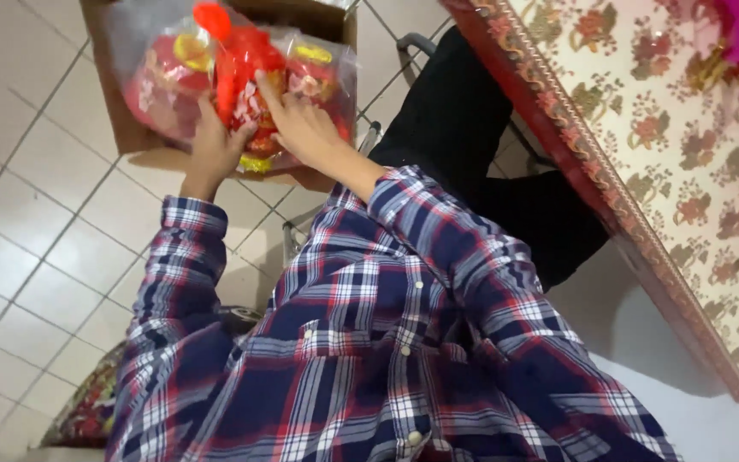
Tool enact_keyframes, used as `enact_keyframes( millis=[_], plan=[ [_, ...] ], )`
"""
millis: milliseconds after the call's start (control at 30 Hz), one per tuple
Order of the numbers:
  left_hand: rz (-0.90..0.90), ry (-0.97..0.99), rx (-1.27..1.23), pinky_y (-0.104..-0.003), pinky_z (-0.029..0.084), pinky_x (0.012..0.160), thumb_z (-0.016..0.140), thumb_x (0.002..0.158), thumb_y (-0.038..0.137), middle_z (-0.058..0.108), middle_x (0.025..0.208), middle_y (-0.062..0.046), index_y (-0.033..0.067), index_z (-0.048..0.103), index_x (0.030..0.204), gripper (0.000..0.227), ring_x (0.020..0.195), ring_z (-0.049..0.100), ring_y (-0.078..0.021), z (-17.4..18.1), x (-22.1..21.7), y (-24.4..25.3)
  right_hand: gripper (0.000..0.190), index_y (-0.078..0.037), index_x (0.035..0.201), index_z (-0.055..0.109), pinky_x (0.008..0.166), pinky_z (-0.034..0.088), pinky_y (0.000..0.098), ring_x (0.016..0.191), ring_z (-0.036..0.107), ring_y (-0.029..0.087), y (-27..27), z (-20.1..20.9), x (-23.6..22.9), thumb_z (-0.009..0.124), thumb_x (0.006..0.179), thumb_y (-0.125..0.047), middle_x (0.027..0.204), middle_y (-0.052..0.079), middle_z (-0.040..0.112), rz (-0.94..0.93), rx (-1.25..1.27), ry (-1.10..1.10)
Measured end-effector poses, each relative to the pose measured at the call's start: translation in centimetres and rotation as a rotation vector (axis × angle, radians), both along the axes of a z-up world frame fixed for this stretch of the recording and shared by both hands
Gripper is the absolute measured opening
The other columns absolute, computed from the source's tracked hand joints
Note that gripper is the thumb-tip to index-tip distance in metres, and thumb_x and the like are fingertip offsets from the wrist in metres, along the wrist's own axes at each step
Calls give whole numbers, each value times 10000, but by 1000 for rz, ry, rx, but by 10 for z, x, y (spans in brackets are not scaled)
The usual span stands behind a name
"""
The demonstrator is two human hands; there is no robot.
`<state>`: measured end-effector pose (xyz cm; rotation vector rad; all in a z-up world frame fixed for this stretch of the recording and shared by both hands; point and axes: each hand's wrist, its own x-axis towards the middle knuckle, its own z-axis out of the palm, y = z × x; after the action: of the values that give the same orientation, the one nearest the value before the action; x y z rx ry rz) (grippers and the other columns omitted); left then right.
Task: Assembling decorative red lanterns by wiping them clean, installing batteries into the light mechanism, and attaching the components.
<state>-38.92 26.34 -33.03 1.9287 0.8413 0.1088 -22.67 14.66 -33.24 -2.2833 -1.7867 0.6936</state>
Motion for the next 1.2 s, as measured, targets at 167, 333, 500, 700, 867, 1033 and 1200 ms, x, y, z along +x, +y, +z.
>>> enact_keyframes(
  millis=[167,333,500,700,867,1033,1200],
  plan=[
    [91,196,78,-617,427,1038,704,995,207,527,1415,-272,34,337,1461,618,1297,509,-463,-4,24,-3,997,-185,1610,-121,761,620,446,1016,698,340,6,-17,20,667,1001,-154,1314,284,593,-6,-42,112],
    [20,191,587,-548,301,1183,718,1016,355,417,1496,-411,-139,296,1529,828,1379,387,-546,-17,25,-3,986,-207,1612,-114,560,512,407,589,617,253,-8,26,34,645,985,-154,1424,363,492,-16,-96,311],
    [-285,514,581,-631,589,811,767,890,511,416,1416,-381,-139,355,1529,1000,1006,679,-580,93,61,-21,611,44,1368,539,845,598,562,1070,685,503,-67,152,59,715,924,-337,1253,309,617,213,-20,234],
    [-1186,543,157,-646,510,973,514,947,580,729,1144,-292,50,670,1255,633,1114,672,-518,331,176,-136,454,67,1292,548,854,539,604,1014,648,549,-214,330,119,586,991,-271,1150,358,640,231,-17,420],
    [-1545,304,477,-582,586,845,500,958,580,774,1092,-155,174,676,1308,564,988,753,-405,396,243,-215,467,66,1295,516,864,527,590,1028,613,529,-332,420,148,514,1032,-319,1099,330,633,38,-38,336],
    [-1656,-18,518,-400,510,430,562,1062,361,690,747,-73,104,667,1123,284,541,664,-254,450,326,-311,455,-59,1228,548,702,601,304,775,662,222,-436,452,195,414,1052,-457,977,100,668,-237,-92,195],
    [-1064,-823,1077,-413,670,945,880,1089,346,466,1495,-209,13,521,1433,598,1304,595,-359,417,430,-383,462,23,1365,555,545,552,277,694,677,233,-497,463,268,433,1101,-336,1009,185,701,-573,125,2]
  ],
)
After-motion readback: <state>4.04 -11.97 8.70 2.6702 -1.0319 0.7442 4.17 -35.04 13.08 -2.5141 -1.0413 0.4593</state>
